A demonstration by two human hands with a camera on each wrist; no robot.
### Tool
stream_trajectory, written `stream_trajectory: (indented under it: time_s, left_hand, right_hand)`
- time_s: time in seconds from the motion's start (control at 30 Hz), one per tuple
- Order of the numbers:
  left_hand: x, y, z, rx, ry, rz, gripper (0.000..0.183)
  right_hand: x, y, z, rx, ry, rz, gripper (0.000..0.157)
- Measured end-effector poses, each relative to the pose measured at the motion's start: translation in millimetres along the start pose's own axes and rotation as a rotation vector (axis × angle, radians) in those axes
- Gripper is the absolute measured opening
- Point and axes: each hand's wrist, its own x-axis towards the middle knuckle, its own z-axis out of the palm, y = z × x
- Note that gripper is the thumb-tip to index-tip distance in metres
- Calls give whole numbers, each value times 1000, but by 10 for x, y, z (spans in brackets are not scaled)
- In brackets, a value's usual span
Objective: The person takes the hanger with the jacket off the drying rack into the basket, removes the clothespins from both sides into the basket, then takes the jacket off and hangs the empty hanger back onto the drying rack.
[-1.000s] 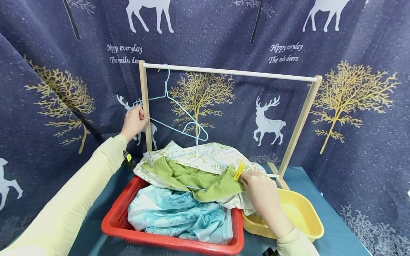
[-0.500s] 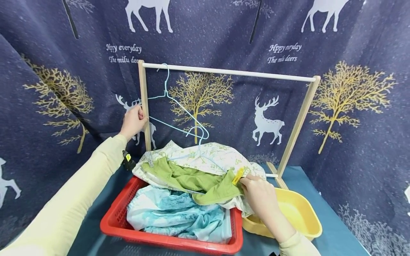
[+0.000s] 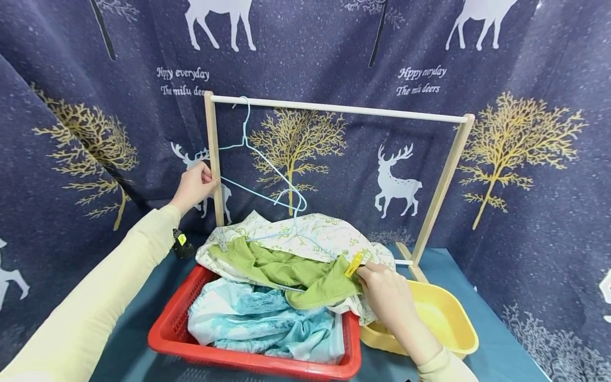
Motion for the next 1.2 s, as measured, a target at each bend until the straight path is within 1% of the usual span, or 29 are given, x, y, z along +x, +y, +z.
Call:
stream_trajectory:
  time_s: [0.13,0.27,0.43,0.53,0.7,0.83,0.93,1.1,1.2]
  left_hand:
    - [-34,-37,-30,6,-49,-13,12]
    - [-49,-29,-69,3,-93,-22,16]
    - [-54,-3,-149,-6,-171,-74,18]
    - [-56,12,-203,11,-208,-98,19]
    - [-75,41,-266,27,-259,-111,20]
    - [-117,46,-307,-4,-316,-116,19]
    - [-171,30,-343,-43,-390,-99,19]
    - [-280,-9,-394,-117,-575,-85,26]
    - [-332,-20,-414,-165,-661,-94,31]
  right_hand:
    - [-5,-12,-5,5,2,3,16]
    - [-16,-8,0,1,10,6,17]
    - [-24,6,13,-5,35,-17,18]
    - [-24,8,11,-4,28,-17,17]
    - [-31,6,9,-1,31,-14,17]
    - [-35,23,25,5,50,-24,18]
    - [-33,39,31,15,50,-27,17]
    - [-33,47,28,26,33,-33,18]
    - [-33,53,28,26,24,-33,19]
